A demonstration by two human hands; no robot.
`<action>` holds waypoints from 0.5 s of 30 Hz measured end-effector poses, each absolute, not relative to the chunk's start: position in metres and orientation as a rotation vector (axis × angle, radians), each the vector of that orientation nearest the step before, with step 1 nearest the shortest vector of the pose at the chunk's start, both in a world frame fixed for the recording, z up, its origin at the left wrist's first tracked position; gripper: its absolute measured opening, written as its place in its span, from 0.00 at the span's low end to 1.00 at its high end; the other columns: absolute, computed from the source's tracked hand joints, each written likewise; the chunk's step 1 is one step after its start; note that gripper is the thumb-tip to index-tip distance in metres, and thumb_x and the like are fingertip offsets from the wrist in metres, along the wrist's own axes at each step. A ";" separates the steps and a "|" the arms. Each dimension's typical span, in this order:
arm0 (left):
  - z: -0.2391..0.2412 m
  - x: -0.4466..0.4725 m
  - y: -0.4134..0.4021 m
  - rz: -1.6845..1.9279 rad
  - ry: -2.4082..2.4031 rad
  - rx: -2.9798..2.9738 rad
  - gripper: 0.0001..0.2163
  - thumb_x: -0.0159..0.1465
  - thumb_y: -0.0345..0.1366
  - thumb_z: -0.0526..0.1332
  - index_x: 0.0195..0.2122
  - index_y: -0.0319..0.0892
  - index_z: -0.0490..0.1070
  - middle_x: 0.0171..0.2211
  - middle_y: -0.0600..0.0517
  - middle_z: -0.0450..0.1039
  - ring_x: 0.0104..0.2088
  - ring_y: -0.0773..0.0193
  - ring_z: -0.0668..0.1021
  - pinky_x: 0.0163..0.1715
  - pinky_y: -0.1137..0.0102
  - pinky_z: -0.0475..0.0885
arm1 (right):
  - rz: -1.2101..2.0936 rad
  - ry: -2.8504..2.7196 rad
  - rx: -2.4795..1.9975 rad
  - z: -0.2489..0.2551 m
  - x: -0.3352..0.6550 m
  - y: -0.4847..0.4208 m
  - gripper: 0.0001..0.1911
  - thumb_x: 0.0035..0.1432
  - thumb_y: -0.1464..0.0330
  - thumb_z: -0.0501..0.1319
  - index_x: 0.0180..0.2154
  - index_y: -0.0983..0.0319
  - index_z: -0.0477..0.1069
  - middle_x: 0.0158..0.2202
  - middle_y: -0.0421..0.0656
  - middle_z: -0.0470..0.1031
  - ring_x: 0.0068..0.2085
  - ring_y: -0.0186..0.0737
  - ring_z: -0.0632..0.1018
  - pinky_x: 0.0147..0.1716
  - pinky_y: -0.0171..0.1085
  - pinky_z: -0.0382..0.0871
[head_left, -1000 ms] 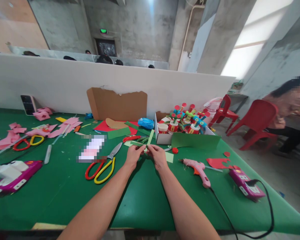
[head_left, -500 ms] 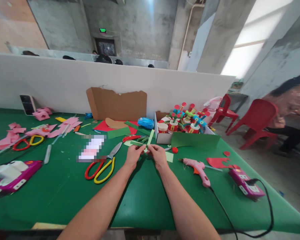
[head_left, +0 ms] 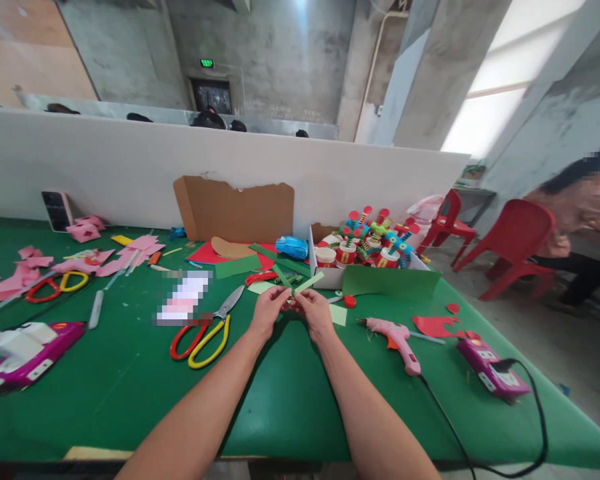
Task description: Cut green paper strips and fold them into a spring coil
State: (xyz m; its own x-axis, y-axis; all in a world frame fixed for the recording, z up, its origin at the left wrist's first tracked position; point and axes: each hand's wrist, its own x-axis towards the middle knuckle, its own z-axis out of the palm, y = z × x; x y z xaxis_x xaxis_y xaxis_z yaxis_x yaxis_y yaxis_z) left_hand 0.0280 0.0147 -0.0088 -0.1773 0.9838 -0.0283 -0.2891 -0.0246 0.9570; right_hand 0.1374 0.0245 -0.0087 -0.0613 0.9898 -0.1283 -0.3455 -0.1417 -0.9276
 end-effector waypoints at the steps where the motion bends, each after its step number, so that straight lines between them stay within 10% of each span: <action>1: -0.009 0.028 0.015 1.460 1.108 0.901 0.18 0.42 0.48 0.70 0.24 0.38 0.70 0.19 0.55 0.70 0.19 0.71 0.69 0.22 0.75 0.63 | 1.472 -0.919 -1.012 -0.009 0.137 0.024 0.18 0.33 0.59 0.72 0.23 0.62 0.69 0.18 0.38 0.74 0.22 0.36 0.75 0.27 0.35 0.70; 15: -0.012 0.027 0.018 1.524 1.064 0.771 0.20 0.41 0.50 0.70 0.24 0.39 0.69 0.19 0.56 0.69 0.20 0.71 0.70 0.23 0.73 0.66 | 1.450 -0.832 -1.023 -0.010 0.134 0.025 0.14 0.31 0.62 0.71 0.21 0.62 0.71 0.17 0.35 0.71 0.21 0.32 0.72 0.27 0.34 0.69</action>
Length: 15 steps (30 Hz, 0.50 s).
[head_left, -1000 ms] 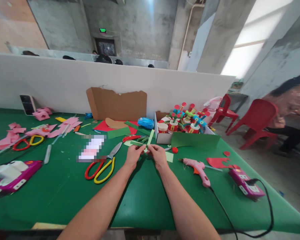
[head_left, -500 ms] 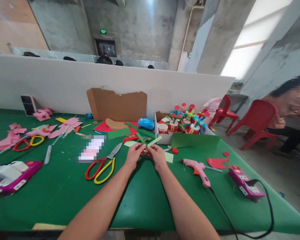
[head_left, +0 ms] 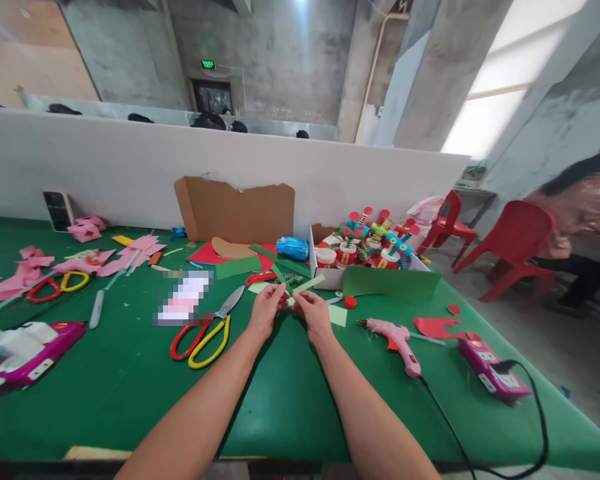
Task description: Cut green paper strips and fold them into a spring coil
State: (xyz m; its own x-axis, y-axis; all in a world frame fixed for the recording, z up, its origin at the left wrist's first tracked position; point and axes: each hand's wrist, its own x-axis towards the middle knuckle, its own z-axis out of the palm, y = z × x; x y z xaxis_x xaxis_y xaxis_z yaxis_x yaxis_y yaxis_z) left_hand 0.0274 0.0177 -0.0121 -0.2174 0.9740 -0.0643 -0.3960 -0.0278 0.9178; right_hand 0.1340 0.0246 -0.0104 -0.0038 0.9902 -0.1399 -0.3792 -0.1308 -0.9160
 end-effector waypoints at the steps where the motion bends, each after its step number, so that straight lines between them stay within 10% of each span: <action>1: -0.012 0.028 0.018 1.511 1.059 0.787 0.20 0.41 0.50 0.71 0.25 0.39 0.69 0.20 0.56 0.70 0.21 0.71 0.70 0.24 0.74 0.66 | 1.450 -0.803 -1.009 -0.010 0.134 0.025 0.13 0.31 0.63 0.71 0.20 0.62 0.72 0.17 0.35 0.71 0.21 0.31 0.71 0.27 0.34 0.69; 15: -0.014 0.026 0.017 1.448 1.120 0.978 0.17 0.42 0.47 0.70 0.21 0.39 0.69 0.17 0.55 0.69 0.19 0.71 0.69 0.23 0.74 0.63 | 1.494 -0.857 -1.016 -0.006 0.138 0.022 0.14 0.34 0.63 0.71 0.22 0.63 0.71 0.18 0.37 0.72 0.22 0.32 0.73 0.29 0.35 0.70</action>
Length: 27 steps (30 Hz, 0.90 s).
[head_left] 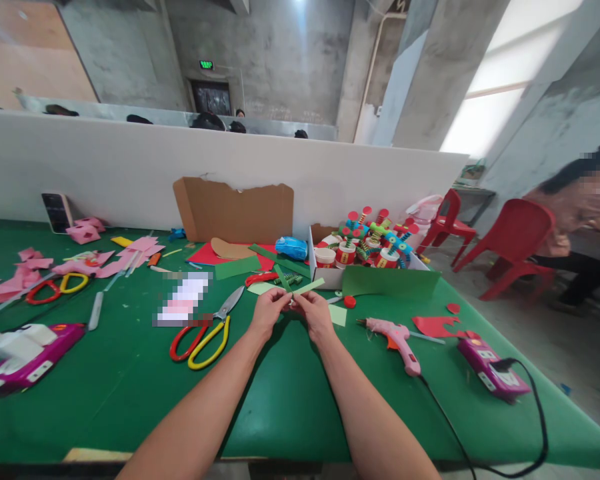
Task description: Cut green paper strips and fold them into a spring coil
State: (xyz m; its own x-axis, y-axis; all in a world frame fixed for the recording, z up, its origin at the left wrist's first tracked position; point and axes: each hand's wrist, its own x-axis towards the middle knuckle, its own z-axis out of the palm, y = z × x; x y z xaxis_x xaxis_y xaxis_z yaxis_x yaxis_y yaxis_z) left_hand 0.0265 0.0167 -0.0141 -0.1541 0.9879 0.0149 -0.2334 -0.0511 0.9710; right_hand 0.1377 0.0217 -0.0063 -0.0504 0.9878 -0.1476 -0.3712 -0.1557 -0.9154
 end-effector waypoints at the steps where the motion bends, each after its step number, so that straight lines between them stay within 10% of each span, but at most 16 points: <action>1: -0.014 0.027 0.017 1.448 1.122 0.980 0.17 0.42 0.47 0.70 0.21 0.39 0.69 0.18 0.55 0.69 0.19 0.71 0.68 0.22 0.74 0.62 | 1.466 -0.870 -1.021 -0.006 0.137 0.022 0.14 0.34 0.63 0.71 0.22 0.63 0.71 0.18 0.38 0.73 0.22 0.33 0.74 0.30 0.35 0.71; 27: -0.003 0.029 0.011 1.351 1.171 1.086 0.13 0.43 0.45 0.68 0.19 0.40 0.71 0.16 0.55 0.68 0.19 0.70 0.67 0.22 0.74 0.62 | 1.404 -0.847 -1.051 -0.006 0.134 0.020 0.17 0.33 0.59 0.71 0.24 0.62 0.71 0.15 0.34 0.68 0.19 0.31 0.69 0.23 0.33 0.67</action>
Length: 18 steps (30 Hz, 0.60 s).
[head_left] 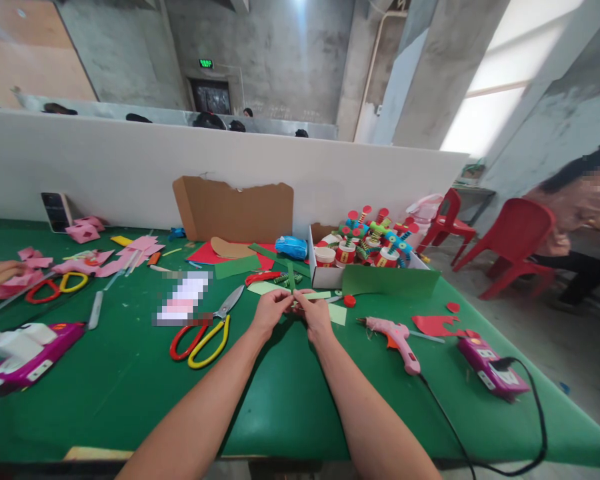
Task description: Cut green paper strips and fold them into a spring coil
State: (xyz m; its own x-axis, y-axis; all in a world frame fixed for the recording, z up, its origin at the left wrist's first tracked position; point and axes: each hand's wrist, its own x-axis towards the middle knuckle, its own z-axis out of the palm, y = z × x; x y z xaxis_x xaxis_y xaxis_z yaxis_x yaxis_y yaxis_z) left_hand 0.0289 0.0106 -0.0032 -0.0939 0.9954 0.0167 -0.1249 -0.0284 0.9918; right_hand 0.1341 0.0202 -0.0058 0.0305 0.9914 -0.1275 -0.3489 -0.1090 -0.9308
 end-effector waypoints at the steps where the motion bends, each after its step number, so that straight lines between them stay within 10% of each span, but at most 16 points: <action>1: -0.004 0.029 0.011 1.348 1.160 1.091 0.13 0.43 0.45 0.68 0.20 0.40 0.72 0.17 0.54 0.69 0.19 0.70 0.67 0.22 0.74 0.62 | 1.395 -0.839 -1.052 -0.006 0.134 0.021 0.18 0.33 0.58 0.71 0.24 0.62 0.71 0.15 0.34 0.68 0.19 0.32 0.69 0.23 0.34 0.67; 18: -0.009 0.030 0.012 1.341 1.149 1.113 0.14 0.44 0.45 0.68 0.25 0.40 0.72 0.23 0.51 0.74 0.23 0.68 0.72 0.23 0.74 0.65 | 1.282 -0.842 -1.043 -0.010 0.134 0.024 0.18 0.36 0.57 0.70 0.25 0.62 0.71 0.18 0.38 0.73 0.23 0.37 0.74 0.29 0.39 0.72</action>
